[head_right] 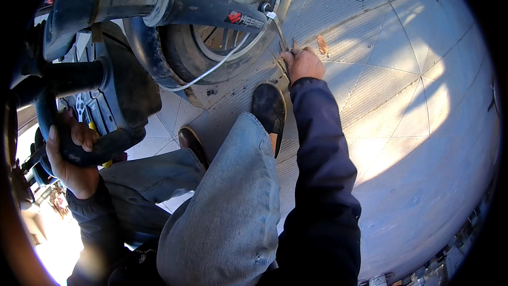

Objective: The person selects a wrench from a collection of tools on the ground and proceeds to work on the front wheel of a scooter. They use the wrench to tighten or loosen bolts on the wheel hub and axle area, adjusting their position to access different parts of the wheel assembly.

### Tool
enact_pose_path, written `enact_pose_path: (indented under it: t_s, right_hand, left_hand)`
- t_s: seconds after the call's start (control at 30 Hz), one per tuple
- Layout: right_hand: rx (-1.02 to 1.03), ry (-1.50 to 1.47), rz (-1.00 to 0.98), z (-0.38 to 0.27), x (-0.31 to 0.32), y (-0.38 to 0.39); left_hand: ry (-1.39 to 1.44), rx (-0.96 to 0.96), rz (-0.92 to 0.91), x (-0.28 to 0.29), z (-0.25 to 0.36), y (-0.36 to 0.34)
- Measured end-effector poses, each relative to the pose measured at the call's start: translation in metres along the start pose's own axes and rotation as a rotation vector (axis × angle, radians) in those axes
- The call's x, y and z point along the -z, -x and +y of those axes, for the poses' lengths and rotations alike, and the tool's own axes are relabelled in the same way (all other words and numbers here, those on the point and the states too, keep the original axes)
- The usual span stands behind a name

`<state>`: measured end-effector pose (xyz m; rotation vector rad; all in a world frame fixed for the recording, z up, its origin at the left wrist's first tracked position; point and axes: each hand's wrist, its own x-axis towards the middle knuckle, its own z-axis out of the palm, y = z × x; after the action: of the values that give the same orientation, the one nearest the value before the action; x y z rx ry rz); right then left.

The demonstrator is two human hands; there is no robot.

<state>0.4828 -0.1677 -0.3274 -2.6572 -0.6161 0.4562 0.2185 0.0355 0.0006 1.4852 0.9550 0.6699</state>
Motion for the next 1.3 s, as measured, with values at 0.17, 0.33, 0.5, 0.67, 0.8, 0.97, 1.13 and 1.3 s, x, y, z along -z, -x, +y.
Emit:
enact_pose_path:
  t_s: [0.17,0.33,0.5,0.67,0.8,0.97,1.13,1.3]
  right_hand:
    - [0.078,0.181,0.1,0.012,0.006,-0.053]
    - [0.182,0.296,0.244,0.006,0.026,-0.101]
    - [0.413,0.497,0.221,0.009,0.022,-0.096]
    - [0.372,0.209,0.22,-0.003,0.021,-0.084]
    - [0.451,0.135,0.404,0.016,0.017,-0.089]
    - [0.472,0.072,0.476,0.037,0.021,-0.079]
    - [0.376,0.12,0.086,0.048,0.028,-0.05]
    - [0.066,-0.35,-0.057,0.01,0.034,0.024]
  left_hand:
    - [-0.009,-0.003,-0.002,0.001,-0.002,-0.001]
    - [0.008,0.002,0.001,0.001,-0.002,0.001]
    - [0.011,-0.003,-0.017,0.0,0.0,0.001]
    - [0.043,0.004,0.001,0.001,0.0,0.001]
    - [0.077,0.016,0.001,-0.002,0.001,0.001]
    - [0.049,0.007,0.007,-0.001,0.0,0.001]
    - [0.049,0.01,0.007,-0.002,0.001,0.001]
    - [0.059,0.009,0.029,-0.004,0.001,0.003]
